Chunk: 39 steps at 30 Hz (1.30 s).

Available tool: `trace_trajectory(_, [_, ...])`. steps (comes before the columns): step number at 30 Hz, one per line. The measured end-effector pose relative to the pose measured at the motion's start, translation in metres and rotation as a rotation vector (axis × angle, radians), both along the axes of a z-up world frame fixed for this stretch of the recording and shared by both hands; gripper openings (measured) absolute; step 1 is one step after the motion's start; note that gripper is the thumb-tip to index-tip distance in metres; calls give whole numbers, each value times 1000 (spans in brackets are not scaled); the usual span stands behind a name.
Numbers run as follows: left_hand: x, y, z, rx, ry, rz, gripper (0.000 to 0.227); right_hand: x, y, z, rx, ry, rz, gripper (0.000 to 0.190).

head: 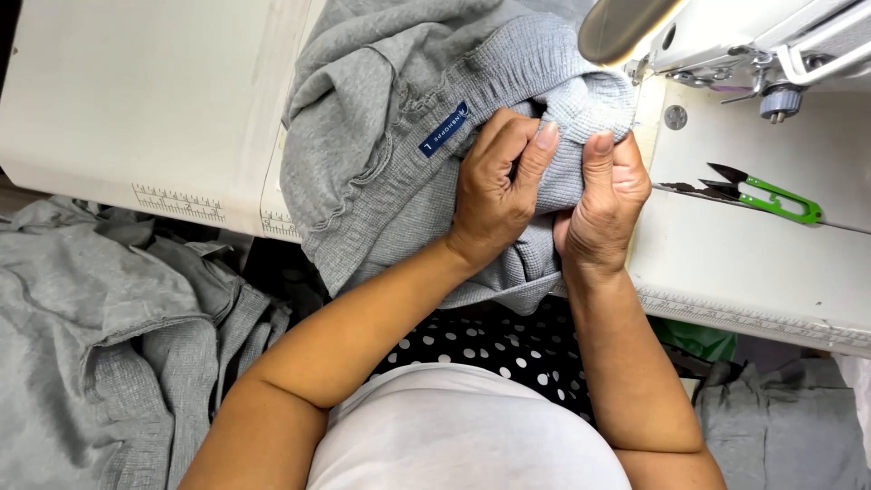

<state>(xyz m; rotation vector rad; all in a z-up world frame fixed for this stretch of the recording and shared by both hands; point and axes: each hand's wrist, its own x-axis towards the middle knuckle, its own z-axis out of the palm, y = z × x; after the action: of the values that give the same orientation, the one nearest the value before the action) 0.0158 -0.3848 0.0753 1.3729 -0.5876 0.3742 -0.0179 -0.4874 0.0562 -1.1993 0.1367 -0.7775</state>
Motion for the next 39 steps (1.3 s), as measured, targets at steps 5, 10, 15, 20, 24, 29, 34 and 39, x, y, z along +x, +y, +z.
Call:
trace_trajectory(5, [-1, 2, 0, -20, 6, -49, 22, -1, 3, 4, -21, -18, -30, 22])
trace_trajectory(10, [-3, 2, 2, -35, 23, -73, 21, 1, -7, -12, -15, -7, -38, 22])
trace_trajectory(15, [-3, 2, 1, -40, 22, -79, 20, 0, 1, 1, 1, -8, -44, 23])
trace_trajectory(20, [-1, 1, -3, -38, 25, -86, 19, 0, -3, -7, -10, 7, -47, 22])
trace_trajectory(24, [4, 2, 3, 0, 49, -134, 27, -2, -12, -12, -43, 52, -55, 22])
trace_trajectory(29, [10, -1, -1, 39, 31, -93, 28, -13, 10, 22, -181, 81, 37, 39])
trace_trajectory(34, [5, -2, -1, -13, 12, -74, 30, -9, -5, -2, -141, 111, -68, 20])
trace_trajectory(39, [3, -1, 0, -19, -14, -68, 29, -10, -11, -14, -155, 126, -93, 24])
